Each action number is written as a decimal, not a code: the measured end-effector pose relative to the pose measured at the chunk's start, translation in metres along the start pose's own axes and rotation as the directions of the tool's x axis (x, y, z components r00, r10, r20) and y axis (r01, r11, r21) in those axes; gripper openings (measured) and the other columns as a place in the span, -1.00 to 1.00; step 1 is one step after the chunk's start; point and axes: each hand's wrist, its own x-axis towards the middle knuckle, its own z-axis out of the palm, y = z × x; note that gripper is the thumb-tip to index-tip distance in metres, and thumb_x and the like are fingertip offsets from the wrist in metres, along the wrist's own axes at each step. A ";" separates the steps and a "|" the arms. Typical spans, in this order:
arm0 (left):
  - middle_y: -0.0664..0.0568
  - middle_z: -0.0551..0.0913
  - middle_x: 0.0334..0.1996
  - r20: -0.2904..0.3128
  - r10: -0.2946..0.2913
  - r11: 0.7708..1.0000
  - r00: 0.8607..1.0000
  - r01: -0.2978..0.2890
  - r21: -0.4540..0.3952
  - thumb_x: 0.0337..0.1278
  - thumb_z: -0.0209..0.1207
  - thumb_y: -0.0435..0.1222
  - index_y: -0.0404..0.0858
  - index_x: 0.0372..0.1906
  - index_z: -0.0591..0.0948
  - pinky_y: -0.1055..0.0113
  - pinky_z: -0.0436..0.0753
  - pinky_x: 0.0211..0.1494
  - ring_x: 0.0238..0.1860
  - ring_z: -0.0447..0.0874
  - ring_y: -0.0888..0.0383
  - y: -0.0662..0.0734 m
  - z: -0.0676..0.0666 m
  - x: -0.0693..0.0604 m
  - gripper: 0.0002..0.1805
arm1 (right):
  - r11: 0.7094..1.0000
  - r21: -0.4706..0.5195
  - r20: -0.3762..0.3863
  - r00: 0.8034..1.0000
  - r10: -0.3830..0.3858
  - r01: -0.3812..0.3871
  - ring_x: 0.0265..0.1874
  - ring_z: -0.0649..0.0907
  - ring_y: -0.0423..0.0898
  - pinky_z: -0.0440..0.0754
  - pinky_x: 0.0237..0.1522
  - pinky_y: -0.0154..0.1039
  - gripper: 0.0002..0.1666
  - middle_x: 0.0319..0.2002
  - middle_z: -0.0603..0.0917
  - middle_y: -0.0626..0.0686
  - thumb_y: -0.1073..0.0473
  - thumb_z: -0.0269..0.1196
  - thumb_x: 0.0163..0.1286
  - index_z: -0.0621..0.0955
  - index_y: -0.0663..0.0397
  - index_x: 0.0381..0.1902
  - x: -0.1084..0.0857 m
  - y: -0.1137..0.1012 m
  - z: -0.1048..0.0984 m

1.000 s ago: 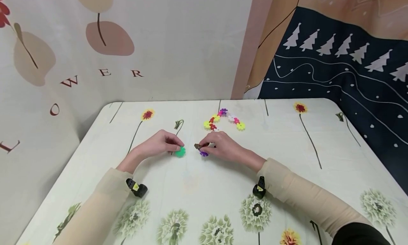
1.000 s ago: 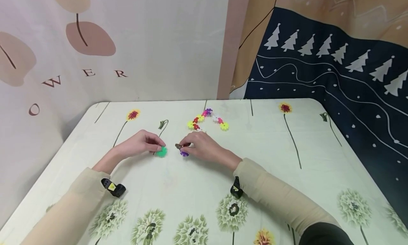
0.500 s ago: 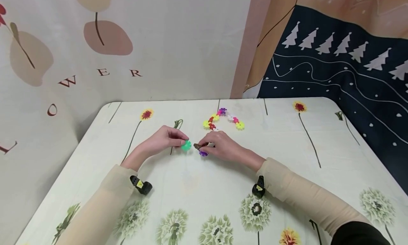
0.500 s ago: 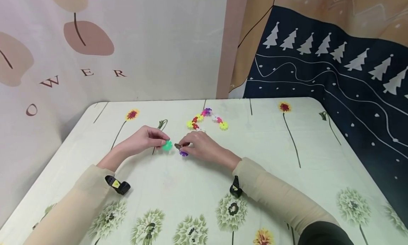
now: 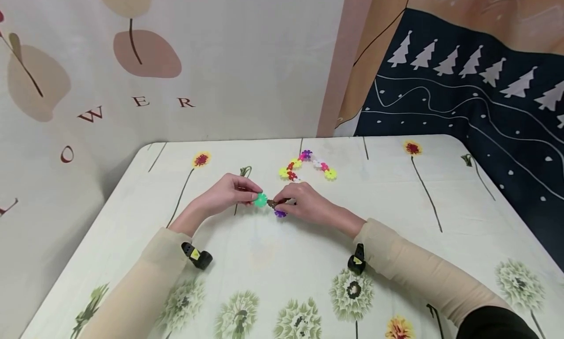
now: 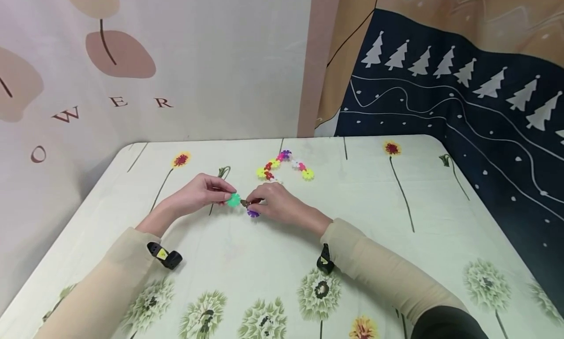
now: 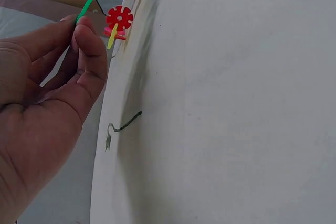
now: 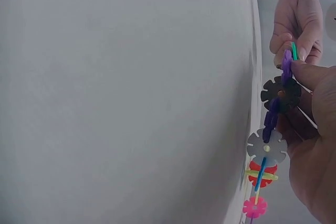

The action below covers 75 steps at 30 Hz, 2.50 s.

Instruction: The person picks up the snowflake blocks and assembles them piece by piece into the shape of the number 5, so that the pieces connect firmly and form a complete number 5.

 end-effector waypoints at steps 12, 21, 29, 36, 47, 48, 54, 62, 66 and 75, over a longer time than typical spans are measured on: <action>-0.10 0.76 -0.20 0.000 -0.022 0.999 1.000 0.022 -0.036 0.32 0.29 -0.43 -0.48 0.00 0.71 0.28 0.72 -0.13 -0.31 0.68 0.12 0.005 0.005 0.001 -0.77 | 0.999 -0.012 -0.016 0.999 -0.030 0.030 -0.16 0.73 -0.09 0.67 -0.08 -0.24 -0.86 -0.20 0.79 0.04 0.33 0.40 0.36 0.79 0.20 -0.13 -0.001 0.000 0.000; -0.08 0.76 -0.27 0.009 -0.026 0.988 1.000 0.027 -0.153 0.29 0.27 -0.52 -0.59 -0.02 0.68 0.32 0.72 -0.19 -0.37 0.68 0.17 0.005 0.008 0.005 -0.77 | 0.995 -0.086 -0.063 0.997 -0.053 0.047 -0.23 0.69 -0.09 0.62 -0.13 -0.21 -0.92 -0.27 0.77 0.01 0.34 0.41 0.35 0.79 0.16 -0.21 -0.002 -0.001 0.000; -0.09 0.76 -0.27 0.015 -0.038 0.968 0.999 0.040 -0.247 0.26 0.24 -0.59 -0.62 -0.02 0.67 0.34 0.73 -0.20 -0.37 0.70 0.17 0.004 0.011 0.005 -0.78 | 0.988 -0.131 -0.083 0.993 -0.086 0.075 -0.26 0.68 -0.08 0.62 -0.15 -0.20 -0.92 -0.30 0.76 0.02 0.38 0.40 0.34 0.78 0.18 -0.24 -0.003 0.000 0.002; -0.11 0.76 -0.27 0.010 -0.053 0.943 0.999 0.054 -0.327 0.23 0.24 -0.62 -0.58 -0.07 0.70 0.36 0.73 -0.23 -0.39 0.70 0.16 0.002 0.017 0.003 -0.81 | 0.993 -0.104 -0.096 0.993 -0.070 0.060 -0.25 0.68 -0.09 0.63 -0.12 -0.17 -0.94 -0.30 0.76 0.01 0.38 0.39 0.34 0.77 0.19 -0.24 -0.006 0.000 0.005; -0.13 0.74 -0.27 0.028 -0.040 0.930 0.999 0.048 -0.364 0.27 0.19 -0.64 -0.59 -0.08 0.70 0.37 0.72 -0.25 -0.39 0.69 0.15 0.000 0.015 0.005 -0.81 | 0.991 -0.110 -0.096 0.991 -0.091 0.080 -0.29 0.66 -0.10 0.62 -0.17 -0.21 -0.97 -0.33 0.74 0.00 0.37 0.39 0.36 0.76 0.21 -0.26 -0.006 0.001 0.005; -0.13 0.74 -0.28 0.029 -0.044 0.934 0.999 0.052 -0.353 0.26 0.20 -0.64 -0.59 -0.08 0.70 0.36 0.72 -0.25 -0.39 0.70 0.15 0.000 0.015 0.005 -0.82 | 0.989 -0.117 -0.095 0.991 -0.098 0.087 -0.29 0.66 -0.10 0.61 -0.18 -0.22 -0.97 -0.33 0.74 0.00 0.38 0.39 0.35 0.76 0.21 -0.26 -0.006 0.001 0.005; -0.13 0.76 -0.28 0.043 -0.057 0.967 0.997 0.066 -0.245 0.22 0.23 -0.62 -0.66 -0.07 0.67 0.35 0.73 -0.25 -0.39 0.71 0.15 0.004 0.014 0.007 -0.79 | 0.982 -0.147 -0.075 0.989 -0.129 0.117 -0.29 0.67 -0.09 0.62 -0.20 -0.25 -0.93 -0.34 0.73 0.01 0.42 0.39 0.33 0.76 0.20 -0.28 -0.005 -0.001 0.006; -0.13 0.76 -0.28 0.073 -0.074 0.974 0.995 0.088 -0.208 0.23 0.21 -0.62 -0.69 -0.03 0.64 0.35 0.73 -0.24 -0.40 0.69 0.15 0.007 0.013 0.010 -0.76 | 0.984 -0.156 -0.056 0.994 -0.097 0.088 -0.24 0.68 -0.08 0.63 -0.14 -0.24 -0.94 -0.30 0.74 0.01 0.39 0.39 0.34 0.76 0.19 -0.25 -0.006 -0.004 0.006; -0.13 0.77 -0.26 0.102 -0.073 0.980 0.992 0.090 -0.175 0.23 0.25 -0.59 -0.63 -0.05 0.67 0.33 0.73 -0.23 -0.40 0.69 0.14 0.006 0.013 0.011 -0.78 | 0.987 -0.144 -0.033 0.996 -0.079 0.073 -0.23 0.68 -0.09 0.63 -0.13 -0.25 -0.93 -0.29 0.75 0.01 0.38 0.39 0.35 0.77 0.18 -0.23 -0.008 -0.004 0.004; -0.14 0.74 -0.24 0.136 -0.106 0.981 0.985 0.126 -0.150 0.28 0.25 -0.55 -0.59 -0.01 0.66 0.27 0.74 -0.15 -0.35 0.69 0.12 0.004 0.008 0.013 -0.76 | 0.990 -0.128 0.027 0.998 -0.055 0.058 -0.20 0.69 -0.10 0.63 -0.09 -0.27 -0.92 -0.25 0.76 -0.01 0.31 0.39 0.38 0.78 0.16 -0.19 -0.013 -0.004 -0.002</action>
